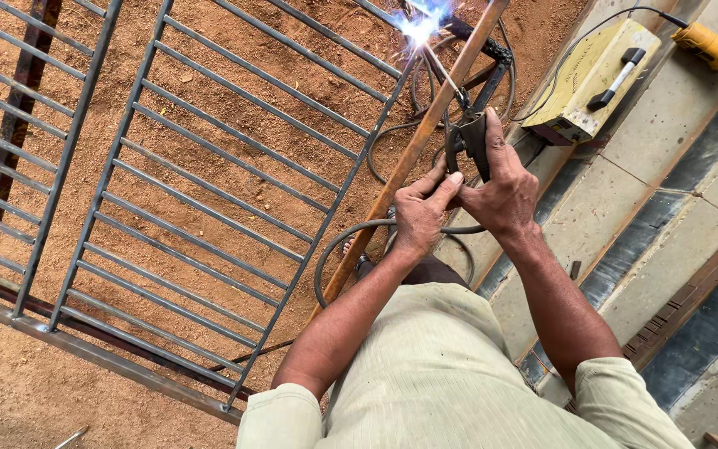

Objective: The person measures a metal gate frame using a tape measure and then uses a welding tool to join the metal bars at various points along the frame.

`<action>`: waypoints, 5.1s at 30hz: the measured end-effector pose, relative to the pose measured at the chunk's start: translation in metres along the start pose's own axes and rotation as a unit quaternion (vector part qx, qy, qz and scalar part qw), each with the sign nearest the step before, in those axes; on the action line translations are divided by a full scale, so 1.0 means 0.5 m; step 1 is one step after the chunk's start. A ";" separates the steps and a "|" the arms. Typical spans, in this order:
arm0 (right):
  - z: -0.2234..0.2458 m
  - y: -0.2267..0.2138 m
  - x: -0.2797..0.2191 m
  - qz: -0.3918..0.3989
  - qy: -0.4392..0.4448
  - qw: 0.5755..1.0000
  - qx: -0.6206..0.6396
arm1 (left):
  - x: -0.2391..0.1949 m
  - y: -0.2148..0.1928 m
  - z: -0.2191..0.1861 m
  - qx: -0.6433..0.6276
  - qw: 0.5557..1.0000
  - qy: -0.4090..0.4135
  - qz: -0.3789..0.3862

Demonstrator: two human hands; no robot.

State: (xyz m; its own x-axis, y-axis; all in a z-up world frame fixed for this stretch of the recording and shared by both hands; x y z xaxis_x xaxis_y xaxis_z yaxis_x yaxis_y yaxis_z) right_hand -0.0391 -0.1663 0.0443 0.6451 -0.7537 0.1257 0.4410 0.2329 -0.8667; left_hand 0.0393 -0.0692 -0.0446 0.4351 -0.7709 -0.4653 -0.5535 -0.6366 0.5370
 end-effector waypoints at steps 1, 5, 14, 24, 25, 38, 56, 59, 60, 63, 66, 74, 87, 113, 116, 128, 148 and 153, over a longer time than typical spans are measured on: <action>-0.001 0.001 0.001 0.001 0.001 1.000 -0.002 | 0.001 0.000 0.001 -0.002 1.000 0.001 0.000; -0.010 0.010 0.000 0.009 0.020 1.000 -0.017 | 0.005 -0.007 0.011 0.001 1.000 -0.014 -0.007; -0.007 0.009 0.005 0.011 0.005 1.000 -0.009 | 0.008 -0.008 0.008 0.002 1.000 -0.003 -0.007; 0.007 -0.008 -0.013 -0.009 -0.012 1.000 0.011 | -0.016 -0.002 -0.001 0.015 1.000 0.018 0.016; 0.007 -0.008 -0.017 0.002 -0.010 1.000 0.008 | -0.025 -0.004 -0.001 0.021 0.999 0.026 0.023; 0.041 0.003 -0.071 0.036 -0.014 0.999 0.003 | -0.091 -0.040 0.022 0.011 1.000 -0.015 0.007; 0.046 0.007 -0.065 0.040 -0.010 0.999 -0.014 | -0.083 -0.049 0.020 0.032 0.999 0.004 0.006; 0.045 0.008 -0.064 0.039 -0.015 0.999 -0.014 | -0.085 -0.042 0.020 -0.010 1.000 -0.012 0.013; 0.046 0.008 -0.065 0.038 -0.017 0.999 -0.017 | -0.086 -0.041 0.018 -0.008 1.000 -0.015 0.010; 0.049 0.009 -0.063 0.035 -0.023 0.999 -0.020 | -0.090 -0.039 0.008 -0.001 1.000 -0.018 0.008; 0.049 0.008 -0.064 0.037 -0.023 0.999 -0.014 | -0.093 -0.039 0.002 0.009 1.000 -0.020 0.009; 0.053 0.007 -0.061 0.036 -0.028 0.999 -0.014 | -0.092 -0.039 0.004 -0.002 1.000 -0.022 0.011; 0.053 0.002 -0.064 0.037 -0.027 0.999 0.010 | -0.090 -0.047 0.007 0.036 0.999 0.008 0.010; 0.085 0.019 -0.107 0.057 -0.019 0.998 -0.001 | -0.142 -0.089 0.017 0.067 0.997 -0.013 -0.019; 0.087 0.017 -0.108 0.056 -0.023 0.998 0.007 | -0.142 -0.091 0.015 0.074 0.997 -0.011 -0.019; 0.080 0.023 -0.105 0.070 -0.023 0.997 -0.005 | -0.145 -0.087 -0.001 0.101 0.995 -0.016 -0.018; 0.082 0.025 -0.100 0.074 -0.024 0.997 -0.007 | -0.143 -0.092 0.009 0.091 0.995 -0.028 -0.022; 0.083 0.025 -0.101 0.078 -0.019 0.997 0.002 | -0.140 -0.088 -0.003 0.100 0.995 -0.008 -0.014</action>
State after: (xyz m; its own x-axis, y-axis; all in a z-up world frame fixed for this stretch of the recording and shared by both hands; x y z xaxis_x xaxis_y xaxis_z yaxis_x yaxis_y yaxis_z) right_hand -0.0403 -0.1000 0.0470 0.7289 -0.6845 0.0086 0.3364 0.3473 -0.8754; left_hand 0.0344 0.0128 -0.0347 0.4414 -0.7515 -0.4903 -0.6727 -0.6387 0.3734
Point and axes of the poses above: each hand's wrist, its own x-axis towards the middle knuckle, its own y-axis out of the palm, z = x × y, the point moved 9 cm from there along x, towards the middle knuckle, and after that the axes turned 1 degree about z, right-handed, at the moved point
